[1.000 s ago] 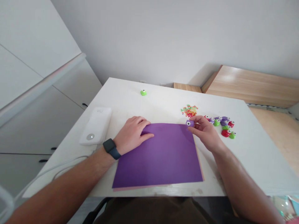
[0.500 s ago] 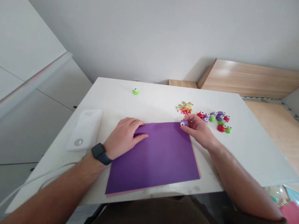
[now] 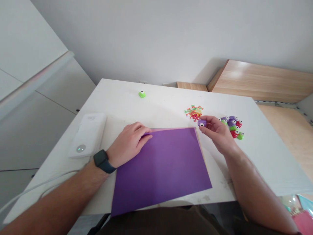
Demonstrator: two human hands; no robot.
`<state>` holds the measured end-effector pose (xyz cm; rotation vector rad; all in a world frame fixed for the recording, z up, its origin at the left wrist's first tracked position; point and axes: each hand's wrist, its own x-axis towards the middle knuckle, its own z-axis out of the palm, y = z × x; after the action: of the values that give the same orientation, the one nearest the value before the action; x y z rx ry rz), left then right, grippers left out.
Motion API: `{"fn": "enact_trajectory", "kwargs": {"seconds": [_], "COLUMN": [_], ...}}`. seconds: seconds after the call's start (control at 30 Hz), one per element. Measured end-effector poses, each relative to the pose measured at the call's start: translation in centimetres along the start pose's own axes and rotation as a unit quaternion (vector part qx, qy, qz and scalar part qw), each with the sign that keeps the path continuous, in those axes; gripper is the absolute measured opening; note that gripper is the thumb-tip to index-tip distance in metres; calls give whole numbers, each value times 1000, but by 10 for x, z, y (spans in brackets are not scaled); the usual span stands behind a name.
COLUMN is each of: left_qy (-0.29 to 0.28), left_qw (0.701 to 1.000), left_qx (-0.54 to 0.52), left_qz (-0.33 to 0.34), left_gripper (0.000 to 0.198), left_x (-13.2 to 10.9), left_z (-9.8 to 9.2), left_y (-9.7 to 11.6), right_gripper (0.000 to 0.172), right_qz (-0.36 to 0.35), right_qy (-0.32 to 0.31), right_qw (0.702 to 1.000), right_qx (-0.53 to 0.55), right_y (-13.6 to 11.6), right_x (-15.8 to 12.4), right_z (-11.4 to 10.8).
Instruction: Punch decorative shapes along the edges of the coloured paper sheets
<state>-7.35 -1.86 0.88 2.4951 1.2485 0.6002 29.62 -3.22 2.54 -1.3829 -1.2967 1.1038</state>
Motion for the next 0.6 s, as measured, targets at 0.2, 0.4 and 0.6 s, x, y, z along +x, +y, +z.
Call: {"fn": "enact_trajectory", "kwargs": {"seconds": [0.2, 0.4, 0.6], "left_qy": [3, 12, 19], "left_qw": [1000, 1000, 999], "left_qx": [-4, -2, -7], "left_qz": [-6, -16, -30], "left_gripper": [23, 24, 25], "left_x": [2, 1, 1], "left_z": [-2, -3, -5], "left_y": [1, 0, 2], "right_gripper": [42, 37, 36], "right_qz": [0, -1, -1], "right_qy": [-3, -31, -59], "right_qw": [1000, 998, 996], "right_qx": [-17, -62, -70], "right_y": [-1, 2, 7], "right_x": [1, 1, 1], "right_z": [-3, -6, -9]}}
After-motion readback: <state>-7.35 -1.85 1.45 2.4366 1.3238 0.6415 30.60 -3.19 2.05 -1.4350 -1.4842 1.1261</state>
